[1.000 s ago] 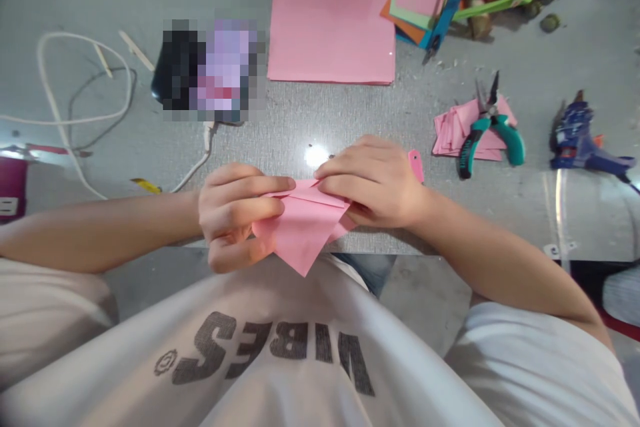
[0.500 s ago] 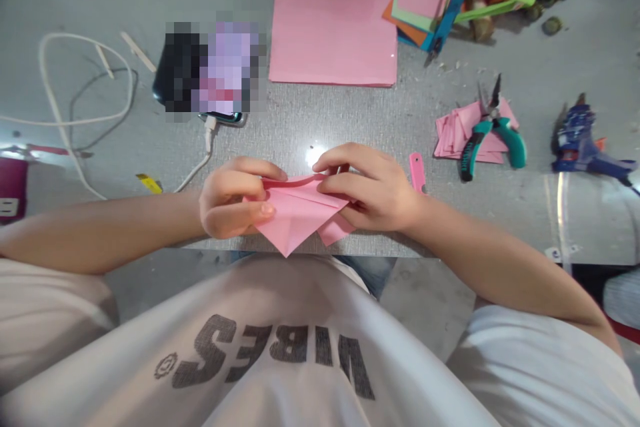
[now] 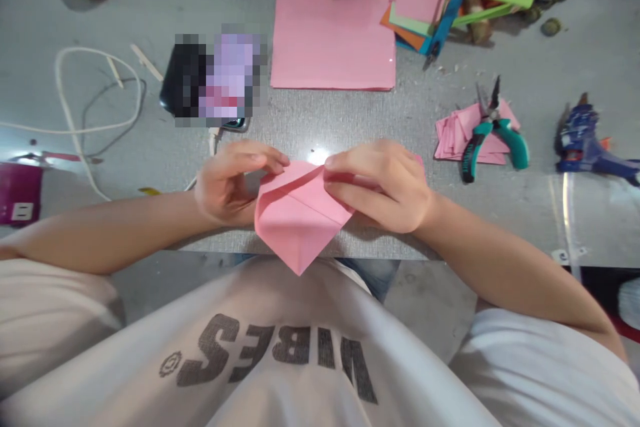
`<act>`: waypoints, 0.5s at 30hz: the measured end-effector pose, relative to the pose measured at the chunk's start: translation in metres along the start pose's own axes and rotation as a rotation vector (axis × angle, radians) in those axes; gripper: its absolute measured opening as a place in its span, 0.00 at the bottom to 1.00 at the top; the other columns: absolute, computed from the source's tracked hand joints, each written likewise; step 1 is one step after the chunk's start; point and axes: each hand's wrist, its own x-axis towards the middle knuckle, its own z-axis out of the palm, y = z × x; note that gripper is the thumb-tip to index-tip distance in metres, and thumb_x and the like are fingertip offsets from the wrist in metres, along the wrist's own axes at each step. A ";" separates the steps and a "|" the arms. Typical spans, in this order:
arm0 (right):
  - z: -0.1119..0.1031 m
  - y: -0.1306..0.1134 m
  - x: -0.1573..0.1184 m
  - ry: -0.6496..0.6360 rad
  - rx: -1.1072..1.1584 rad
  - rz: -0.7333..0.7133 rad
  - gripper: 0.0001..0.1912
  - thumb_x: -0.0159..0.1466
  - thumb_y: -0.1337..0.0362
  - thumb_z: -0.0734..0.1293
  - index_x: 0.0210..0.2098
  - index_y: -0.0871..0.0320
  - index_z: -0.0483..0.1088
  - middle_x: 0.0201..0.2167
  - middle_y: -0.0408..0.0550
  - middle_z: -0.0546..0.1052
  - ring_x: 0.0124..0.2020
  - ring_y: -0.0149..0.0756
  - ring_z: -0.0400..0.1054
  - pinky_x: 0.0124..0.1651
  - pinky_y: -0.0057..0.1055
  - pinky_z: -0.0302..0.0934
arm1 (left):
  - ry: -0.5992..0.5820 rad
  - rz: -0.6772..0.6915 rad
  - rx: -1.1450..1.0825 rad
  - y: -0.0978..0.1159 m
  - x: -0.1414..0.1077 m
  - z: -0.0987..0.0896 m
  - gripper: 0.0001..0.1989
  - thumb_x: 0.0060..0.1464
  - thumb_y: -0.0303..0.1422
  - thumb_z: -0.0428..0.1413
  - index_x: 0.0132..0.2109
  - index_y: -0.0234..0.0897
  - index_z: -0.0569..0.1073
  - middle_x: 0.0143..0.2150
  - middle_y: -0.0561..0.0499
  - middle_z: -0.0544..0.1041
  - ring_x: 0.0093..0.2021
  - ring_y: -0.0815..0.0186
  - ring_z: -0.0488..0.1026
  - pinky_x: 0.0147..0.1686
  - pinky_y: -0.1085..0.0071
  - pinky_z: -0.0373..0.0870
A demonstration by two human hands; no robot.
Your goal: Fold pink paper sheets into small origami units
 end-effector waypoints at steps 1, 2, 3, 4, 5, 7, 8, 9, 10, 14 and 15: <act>0.000 0.002 0.000 0.048 -0.018 -0.071 0.10 0.74 0.62 0.76 0.53 0.43 0.85 0.46 0.46 0.89 0.38 0.42 0.85 0.36 0.41 0.79 | 0.047 0.097 0.038 0.002 0.005 -0.003 0.19 0.76 0.54 0.63 0.63 0.53 0.73 0.47 0.47 0.86 0.51 0.53 0.88 0.50 0.49 0.87; 0.000 0.004 -0.001 0.080 -0.037 -0.139 0.13 0.72 0.65 0.77 0.53 0.42 0.85 0.46 0.44 0.89 0.38 0.42 0.85 0.35 0.40 0.78 | 0.086 0.169 0.062 0.004 0.008 -0.006 0.16 0.75 0.52 0.64 0.60 0.54 0.74 0.45 0.48 0.86 0.48 0.54 0.88 0.48 0.50 0.86; 0.000 0.006 0.000 0.078 -0.055 -0.175 0.13 0.71 0.65 0.77 0.52 0.42 0.85 0.45 0.44 0.90 0.38 0.42 0.85 0.34 0.40 0.78 | 0.093 0.207 0.080 0.005 0.011 -0.007 0.13 0.75 0.51 0.64 0.58 0.55 0.76 0.43 0.50 0.86 0.46 0.54 0.88 0.46 0.50 0.84; 0.000 0.006 0.000 0.041 -0.068 -0.166 0.10 0.71 0.64 0.78 0.49 0.41 0.85 0.44 0.43 0.90 0.38 0.43 0.85 0.33 0.41 0.77 | 0.082 0.217 0.094 0.006 0.012 -0.008 0.11 0.75 0.50 0.64 0.55 0.55 0.77 0.42 0.51 0.86 0.45 0.54 0.88 0.46 0.49 0.83; -0.001 0.006 0.001 -0.019 -0.072 -0.118 0.05 0.72 0.61 0.78 0.46 0.41 0.85 0.42 0.43 0.90 0.38 0.45 0.85 0.33 0.42 0.78 | 0.070 0.209 0.105 0.005 0.012 -0.008 0.09 0.75 0.50 0.63 0.52 0.55 0.78 0.42 0.51 0.86 0.45 0.54 0.88 0.46 0.49 0.82; -0.002 0.004 0.005 -0.145 -0.044 0.001 0.04 0.74 0.56 0.77 0.40 0.41 0.84 0.41 0.42 0.90 0.39 0.47 0.85 0.35 0.46 0.78 | 0.065 0.177 0.127 0.003 0.009 -0.006 0.10 0.76 0.51 0.61 0.48 0.54 0.79 0.41 0.51 0.86 0.44 0.54 0.87 0.48 0.47 0.81; -0.003 0.002 0.007 -0.180 -0.019 0.018 0.06 0.75 0.55 0.76 0.39 0.41 0.84 0.41 0.42 0.91 0.40 0.47 0.86 0.36 0.46 0.78 | 0.063 0.164 0.150 0.002 0.008 -0.005 0.12 0.76 0.52 0.60 0.47 0.53 0.79 0.40 0.50 0.85 0.44 0.54 0.86 0.48 0.46 0.81; -0.004 0.001 0.009 -0.193 0.007 -0.007 0.06 0.76 0.55 0.76 0.40 0.41 0.84 0.43 0.40 0.92 0.42 0.46 0.87 0.37 0.46 0.78 | 0.054 0.147 0.182 0.002 0.007 -0.004 0.15 0.76 0.55 0.59 0.45 0.53 0.80 0.39 0.50 0.85 0.43 0.53 0.86 0.48 0.45 0.80; -0.005 0.000 0.011 -0.191 0.028 -0.054 0.06 0.76 0.57 0.75 0.41 0.40 0.84 0.45 0.39 0.92 0.44 0.46 0.88 0.38 0.46 0.78 | 0.039 0.127 0.217 0.002 0.007 -0.004 0.18 0.76 0.57 0.58 0.44 0.52 0.80 0.38 0.49 0.85 0.43 0.53 0.85 0.48 0.45 0.80; -0.004 0.000 0.014 -0.212 0.072 -0.129 0.06 0.77 0.60 0.73 0.46 0.40 0.84 0.53 0.39 0.92 0.52 0.45 0.89 0.41 0.46 0.79 | -0.045 0.092 0.247 0.006 0.010 -0.010 0.24 0.75 0.63 0.56 0.41 0.51 0.79 0.38 0.49 0.87 0.41 0.52 0.86 0.45 0.45 0.81; -0.003 0.000 0.013 -0.215 0.092 -0.121 0.06 0.78 0.60 0.73 0.47 0.40 0.84 0.54 0.39 0.92 0.53 0.45 0.89 0.43 0.46 0.79 | -0.063 0.104 0.217 0.008 0.011 -0.013 0.24 0.76 0.62 0.56 0.42 0.51 0.79 0.39 0.50 0.88 0.42 0.52 0.87 0.46 0.45 0.82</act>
